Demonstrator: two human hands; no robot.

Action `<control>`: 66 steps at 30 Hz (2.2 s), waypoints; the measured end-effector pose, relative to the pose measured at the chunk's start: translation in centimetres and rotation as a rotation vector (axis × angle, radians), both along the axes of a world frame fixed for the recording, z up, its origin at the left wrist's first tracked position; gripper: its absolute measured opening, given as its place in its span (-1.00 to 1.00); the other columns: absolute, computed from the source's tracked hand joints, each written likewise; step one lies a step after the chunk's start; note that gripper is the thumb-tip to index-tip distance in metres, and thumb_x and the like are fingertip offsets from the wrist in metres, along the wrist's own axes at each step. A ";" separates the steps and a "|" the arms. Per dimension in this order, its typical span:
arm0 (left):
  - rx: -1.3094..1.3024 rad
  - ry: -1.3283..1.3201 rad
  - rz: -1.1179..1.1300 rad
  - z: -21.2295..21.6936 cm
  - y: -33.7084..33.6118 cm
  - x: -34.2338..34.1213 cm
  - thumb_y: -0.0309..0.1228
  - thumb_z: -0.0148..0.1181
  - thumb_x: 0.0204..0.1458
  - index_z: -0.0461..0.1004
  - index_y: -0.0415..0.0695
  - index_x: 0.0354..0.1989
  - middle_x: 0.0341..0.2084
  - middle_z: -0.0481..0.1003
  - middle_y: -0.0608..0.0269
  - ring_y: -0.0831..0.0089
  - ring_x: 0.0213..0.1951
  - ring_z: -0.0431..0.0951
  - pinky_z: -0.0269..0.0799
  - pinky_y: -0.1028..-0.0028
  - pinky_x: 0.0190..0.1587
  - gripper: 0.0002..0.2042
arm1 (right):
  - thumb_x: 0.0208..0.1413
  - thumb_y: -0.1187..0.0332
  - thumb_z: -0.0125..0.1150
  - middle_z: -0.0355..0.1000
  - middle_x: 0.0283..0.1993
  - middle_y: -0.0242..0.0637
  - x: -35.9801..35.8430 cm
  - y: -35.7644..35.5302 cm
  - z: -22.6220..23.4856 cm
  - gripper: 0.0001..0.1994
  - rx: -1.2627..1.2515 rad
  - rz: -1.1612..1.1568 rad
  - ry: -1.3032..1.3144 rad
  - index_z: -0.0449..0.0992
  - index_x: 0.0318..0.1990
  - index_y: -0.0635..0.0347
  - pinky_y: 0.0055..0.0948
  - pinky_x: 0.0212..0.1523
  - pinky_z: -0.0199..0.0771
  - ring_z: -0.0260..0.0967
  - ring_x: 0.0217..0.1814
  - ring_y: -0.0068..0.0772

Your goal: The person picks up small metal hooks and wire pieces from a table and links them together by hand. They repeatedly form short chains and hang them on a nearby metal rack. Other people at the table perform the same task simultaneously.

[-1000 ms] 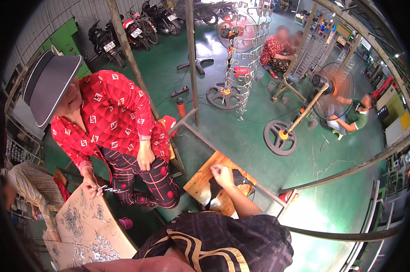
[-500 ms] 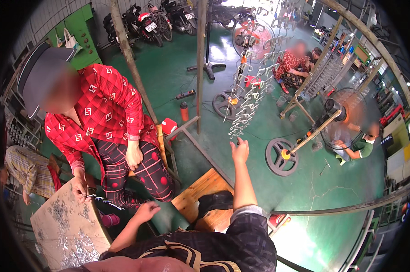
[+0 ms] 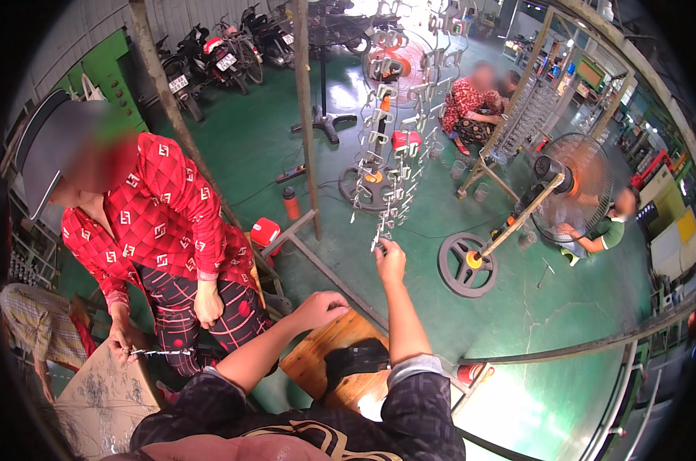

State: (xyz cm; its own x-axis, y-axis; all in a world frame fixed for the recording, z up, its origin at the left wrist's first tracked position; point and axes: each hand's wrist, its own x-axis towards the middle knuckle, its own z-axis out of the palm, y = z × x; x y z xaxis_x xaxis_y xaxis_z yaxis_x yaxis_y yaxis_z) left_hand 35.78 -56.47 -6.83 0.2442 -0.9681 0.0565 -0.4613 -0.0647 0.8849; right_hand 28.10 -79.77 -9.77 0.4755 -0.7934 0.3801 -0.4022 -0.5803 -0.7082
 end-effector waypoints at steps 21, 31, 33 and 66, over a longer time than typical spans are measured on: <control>-0.263 -0.186 0.522 -3.7 -10.7 -0.3 -0.36 0.32 -0.12 0.61 -0.07 -0.41 -0.46 0.52 0.28 0.17 -0.36 0.52 0.41 0.28 -0.33 -0.89 | -0.15 0.37 0.38 0.40 -0.67 -0.38 -2.0 2.7 0.7 -0.83 0.346 0.105 -0.115 0.59 -0.49 0.33 -0.52 -0.55 0.27 0.22 -0.61 -0.67; -0.341 -0.122 0.572 -2.8 -10.3 -0.1 -0.37 0.33 -0.12 0.61 -0.10 -0.45 -0.52 0.52 0.28 0.27 -0.50 0.51 0.38 0.38 -0.42 -0.90 | -0.10 0.45 0.34 0.38 -0.36 -0.26 -3.1 -1.4 0.5 -0.73 0.100 -0.050 -0.068 0.57 -0.17 0.17 -0.40 -0.35 0.37 0.32 -0.44 -0.38; -0.346 -0.124 0.561 -2.3 -10.2 -0.1 -0.38 0.33 -0.11 0.61 -0.11 -0.44 -0.53 0.52 0.28 0.30 -0.52 0.51 0.38 0.40 -0.43 -0.91 | -0.09 0.44 0.33 0.37 -0.31 -0.20 -2.7 -2.6 -0.3 -0.71 0.092 -0.024 -0.024 0.57 -0.13 0.13 -0.30 -0.23 0.40 0.39 -0.30 -0.22; -0.440 0.348 0.611 -6.0 -11.4 0.8 -0.51 0.34 -0.08 0.59 -0.27 -0.40 -0.52 0.53 0.33 0.65 -0.54 0.45 0.36 0.61 -0.45 -0.90 | -0.12 0.36 0.40 0.52 -0.48 -0.17 -4.2 0.4 -1.0 -0.81 0.275 0.116 0.057 0.62 -0.38 0.29 -0.43 -0.40 0.39 0.42 -0.49 -0.44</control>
